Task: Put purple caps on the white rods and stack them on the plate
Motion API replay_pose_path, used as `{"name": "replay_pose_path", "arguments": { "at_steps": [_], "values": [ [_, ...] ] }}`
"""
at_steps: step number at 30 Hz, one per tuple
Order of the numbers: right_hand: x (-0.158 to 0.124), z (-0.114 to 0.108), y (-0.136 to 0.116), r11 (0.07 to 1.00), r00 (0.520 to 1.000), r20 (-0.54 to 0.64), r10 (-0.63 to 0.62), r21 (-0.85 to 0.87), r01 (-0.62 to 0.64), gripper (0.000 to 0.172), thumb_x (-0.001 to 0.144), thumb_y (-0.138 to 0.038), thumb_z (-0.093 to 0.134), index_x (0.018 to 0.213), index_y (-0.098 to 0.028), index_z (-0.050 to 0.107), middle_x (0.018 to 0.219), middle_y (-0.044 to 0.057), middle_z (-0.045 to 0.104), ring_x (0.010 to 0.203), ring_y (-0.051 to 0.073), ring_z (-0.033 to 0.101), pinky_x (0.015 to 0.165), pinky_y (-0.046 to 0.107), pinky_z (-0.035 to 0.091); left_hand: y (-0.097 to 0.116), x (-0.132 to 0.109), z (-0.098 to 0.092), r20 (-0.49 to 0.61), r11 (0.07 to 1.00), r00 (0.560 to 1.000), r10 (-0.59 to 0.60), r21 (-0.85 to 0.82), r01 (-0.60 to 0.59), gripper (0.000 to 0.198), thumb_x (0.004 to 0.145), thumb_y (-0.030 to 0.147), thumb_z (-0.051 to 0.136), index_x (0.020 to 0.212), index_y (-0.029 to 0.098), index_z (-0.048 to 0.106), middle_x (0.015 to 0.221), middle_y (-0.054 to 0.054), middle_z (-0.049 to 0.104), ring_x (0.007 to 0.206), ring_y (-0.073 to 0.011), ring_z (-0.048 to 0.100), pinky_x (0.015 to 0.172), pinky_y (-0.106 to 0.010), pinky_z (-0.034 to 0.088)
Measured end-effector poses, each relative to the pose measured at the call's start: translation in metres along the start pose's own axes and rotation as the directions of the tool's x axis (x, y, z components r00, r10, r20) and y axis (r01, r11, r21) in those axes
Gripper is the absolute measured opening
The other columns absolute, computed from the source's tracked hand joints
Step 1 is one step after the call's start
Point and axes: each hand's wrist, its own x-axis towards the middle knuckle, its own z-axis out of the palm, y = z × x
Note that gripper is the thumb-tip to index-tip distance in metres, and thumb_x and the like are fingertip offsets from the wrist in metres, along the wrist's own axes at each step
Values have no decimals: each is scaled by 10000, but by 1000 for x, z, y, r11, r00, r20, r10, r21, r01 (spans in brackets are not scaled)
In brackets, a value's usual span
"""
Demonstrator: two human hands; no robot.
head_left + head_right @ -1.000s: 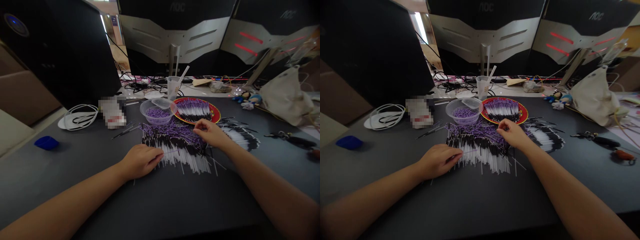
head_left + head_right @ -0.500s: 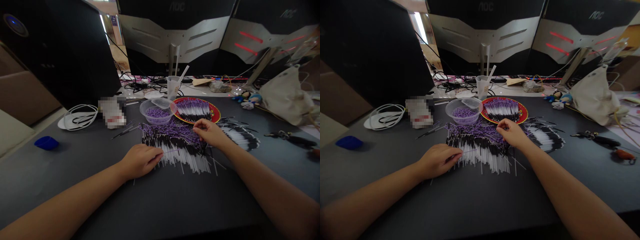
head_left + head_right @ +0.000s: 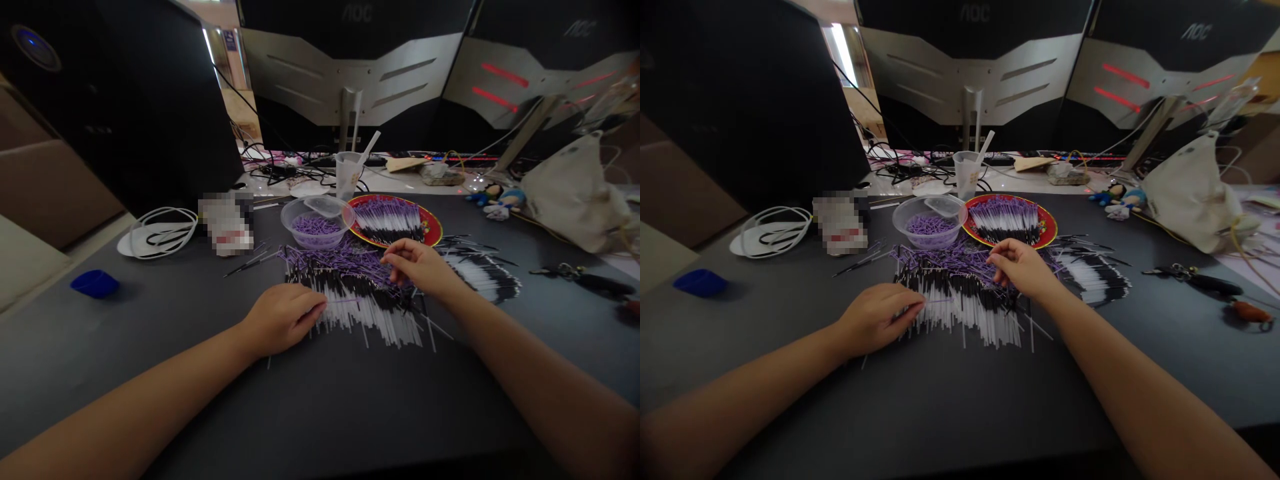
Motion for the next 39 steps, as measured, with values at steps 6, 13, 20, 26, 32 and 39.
{"name": "replay_pose_path", "arguments": {
  "at_steps": [6, 13, 20, 26, 32, 39],
  "values": [
    [-18, 21, -13, 974, 994, 101, 38, 219, -59, 265, 705, -312, 713, 888, -206, 554, 814, 50, 703, 712, 176, 681, 674, 339, 571, -3, -3, -1, -111, 988, 988, 103, 126, -89, 200, 875, 210, 517, 1051, 195, 613, 630, 6, 538, 584, -114, 493, 590, -257, 416],
    [-29, 35, -18, 975, 974, 223, 29, 210, -77, 206, 679, -309, 738, 763, -200, 585, 790, 37, 706, 732, 167, 683, 694, 326, 569, 2, -3, -3, -82, 990, 992, 92, -101, -100, 311, 842, 260, 552, 1132, 145, 553, 950, -80, 649, 856, -161, 618, 740, -289, 524],
    [-31, 37, -17, 967, 976, 220, -7, 252, -49, 195, 714, -307, 712, 806, -213, 568, 807, 35, 711, 767, 173, 684, 720, 344, 568, -3, -4, 5, -53, 991, 999, -13, -135, 6, 329, 896, 149, 442, 1212, 196, 521, 982, -59, 655, 822, -115, 636, 714, -235, 527],
    [-34, 39, -19, 942, 979, 189, -77, 336, 9, 186, 746, -288, 686, 826, -218, 533, 920, 41, 711, 838, 176, 682, 794, 373, 558, -3, -5, 6, -2, 995, 1000, 1, -95, -1, 365, 914, 190, 446, 1278, 201, 470, 921, -47, 682, 802, -131, 651, 720, -255, 530],
    [-35, 38, -21, 943, 975, 211, -76, 334, 1, 198, 767, -338, 654, 824, -230, 498, 922, 35, 717, 854, 179, 679, 809, 383, 549, -4, -5, 6, 8, 999, 1000, -12, -43, 13, 331, 926, 227, 423, 1245, 200, 506, 896, -51, 693, 759, -137, 660, 681, -258, 526],
    [-37, 37, -21, 935, 967, 229, -110, 353, 23, 178, 778, -322, 637, 817, -237, 486, 950, 32, 708, 885, 182, 670, 839, 389, 538, -4, -6, 7, 1, 998, 999, -36, -44, 36, 331, 919, 223, 441, 1243, 197, 503, 963, -45, 699, 793, -148, 669, 686, -285, 541]
  ]
}}
